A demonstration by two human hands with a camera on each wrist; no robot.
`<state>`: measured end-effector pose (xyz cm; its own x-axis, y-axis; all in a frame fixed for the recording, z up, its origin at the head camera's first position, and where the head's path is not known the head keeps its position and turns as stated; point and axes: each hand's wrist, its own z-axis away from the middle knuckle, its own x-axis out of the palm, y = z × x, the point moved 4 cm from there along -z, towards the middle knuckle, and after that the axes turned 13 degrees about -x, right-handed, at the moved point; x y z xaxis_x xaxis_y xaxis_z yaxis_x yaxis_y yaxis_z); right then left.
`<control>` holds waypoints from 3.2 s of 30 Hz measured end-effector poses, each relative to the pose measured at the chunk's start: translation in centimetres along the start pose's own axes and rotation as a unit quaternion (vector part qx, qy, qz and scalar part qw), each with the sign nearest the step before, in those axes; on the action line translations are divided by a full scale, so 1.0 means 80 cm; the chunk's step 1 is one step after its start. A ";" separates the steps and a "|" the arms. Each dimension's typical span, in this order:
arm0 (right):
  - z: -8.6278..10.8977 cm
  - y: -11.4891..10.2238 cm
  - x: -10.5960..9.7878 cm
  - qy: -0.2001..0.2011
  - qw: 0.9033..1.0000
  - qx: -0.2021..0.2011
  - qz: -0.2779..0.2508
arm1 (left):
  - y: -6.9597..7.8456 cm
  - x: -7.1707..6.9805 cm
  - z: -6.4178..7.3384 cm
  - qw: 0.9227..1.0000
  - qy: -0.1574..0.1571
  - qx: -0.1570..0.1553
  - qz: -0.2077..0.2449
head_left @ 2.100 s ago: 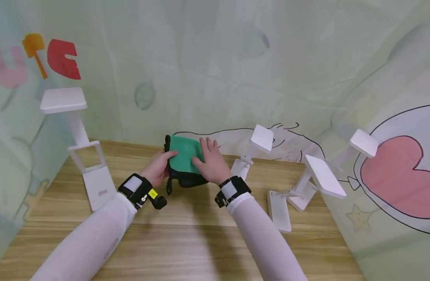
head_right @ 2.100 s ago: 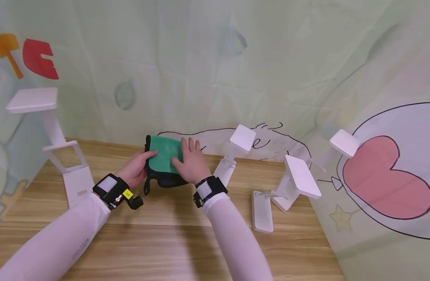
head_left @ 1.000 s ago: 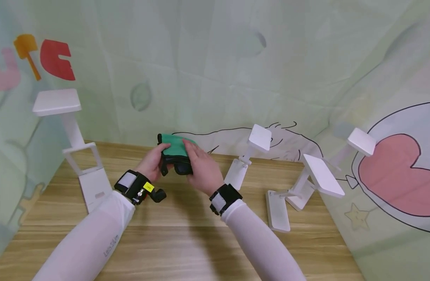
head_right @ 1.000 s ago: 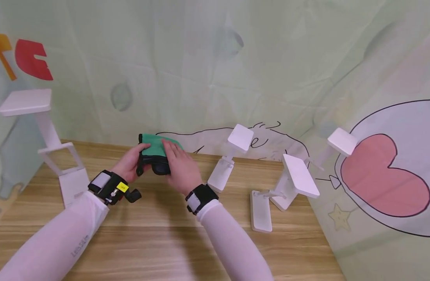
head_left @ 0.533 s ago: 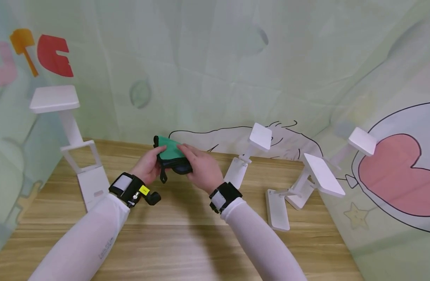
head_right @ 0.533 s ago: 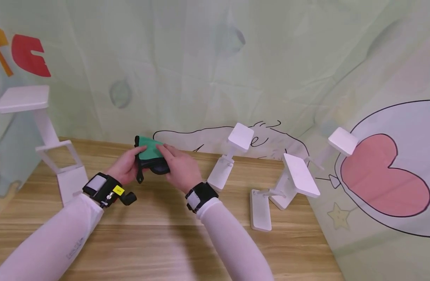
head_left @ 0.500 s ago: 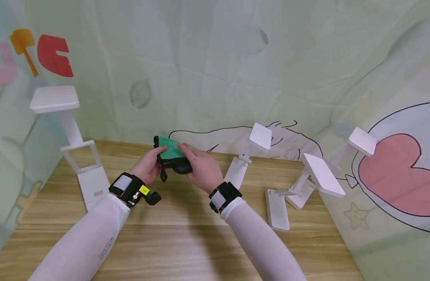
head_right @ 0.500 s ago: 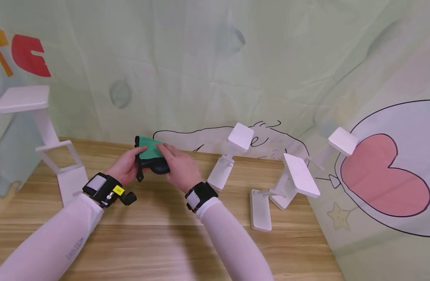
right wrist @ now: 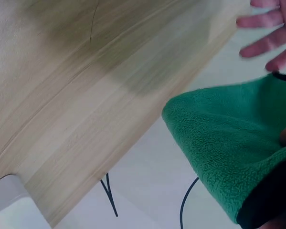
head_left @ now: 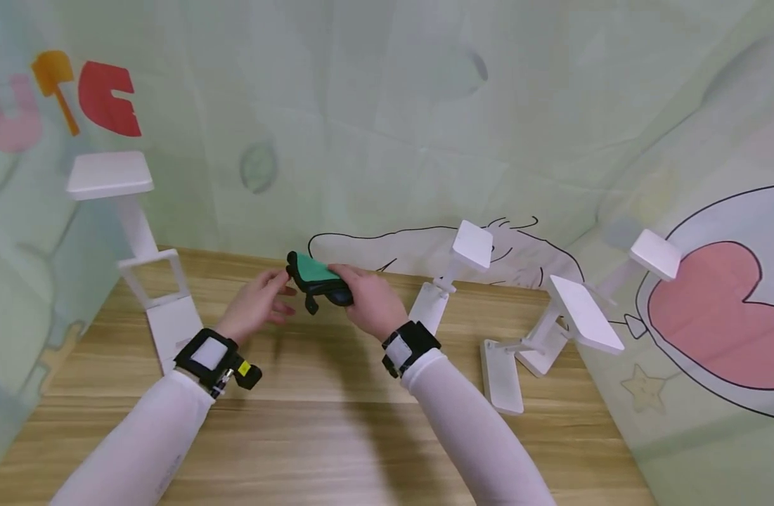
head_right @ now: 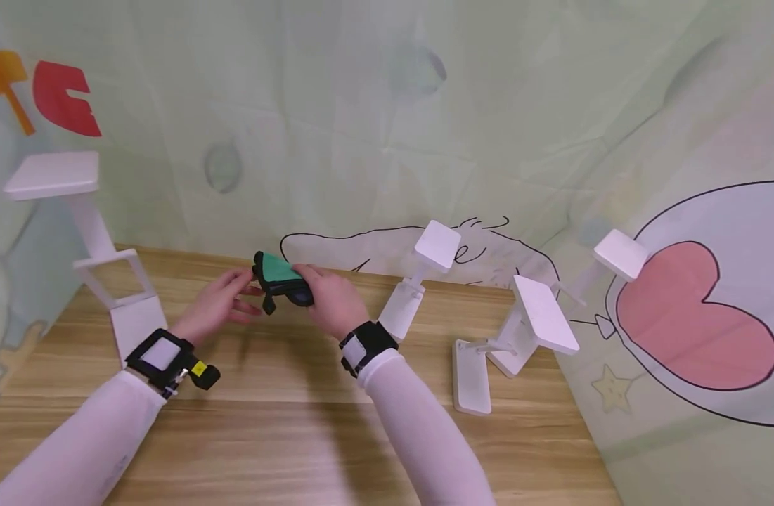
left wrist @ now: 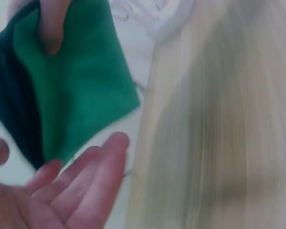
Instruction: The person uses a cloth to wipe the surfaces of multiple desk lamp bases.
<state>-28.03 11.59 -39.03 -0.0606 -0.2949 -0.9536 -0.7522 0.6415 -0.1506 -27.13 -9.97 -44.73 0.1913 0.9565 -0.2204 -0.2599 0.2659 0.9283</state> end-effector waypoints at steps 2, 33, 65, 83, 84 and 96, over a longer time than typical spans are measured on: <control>0.002 0.003 -0.001 0.000 1.000 0.008 -0.005 | -0.006 -0.020 0.011 0.996 0.041 0.033 -0.075; -0.007 0.014 -0.011 -0.013 0.997 0.082 0.009 | -0.087 -0.229 0.095 0.936 0.259 0.043 -0.233; 0.003 0.025 -0.038 0.058 0.990 0.131 0.004 | -0.061 -0.148 0.024 0.967 0.188 0.073 -0.153; 0.009 0.019 -0.036 0.042 0.993 0.109 0.009 | -0.014 -0.058 -0.035 0.974 0.114 0.125 -0.152; 0.010 0.017 -0.036 0.035 0.993 0.110 0.005 | -0.012 -0.059 -0.034 0.972 0.113 0.131 -0.161; 0.017 -0.072 0.053 -0.070 0.996 -0.033 0.051 | 0.031 -0.056 -0.026 0.942 0.133 0.185 -0.246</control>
<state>-23.10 7.63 -42.52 -0.0497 -0.1259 -0.9908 -0.7886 0.6137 -0.0384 -30.56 -13.38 -42.09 -0.0538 0.7372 -0.6735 0.1554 0.6725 0.7236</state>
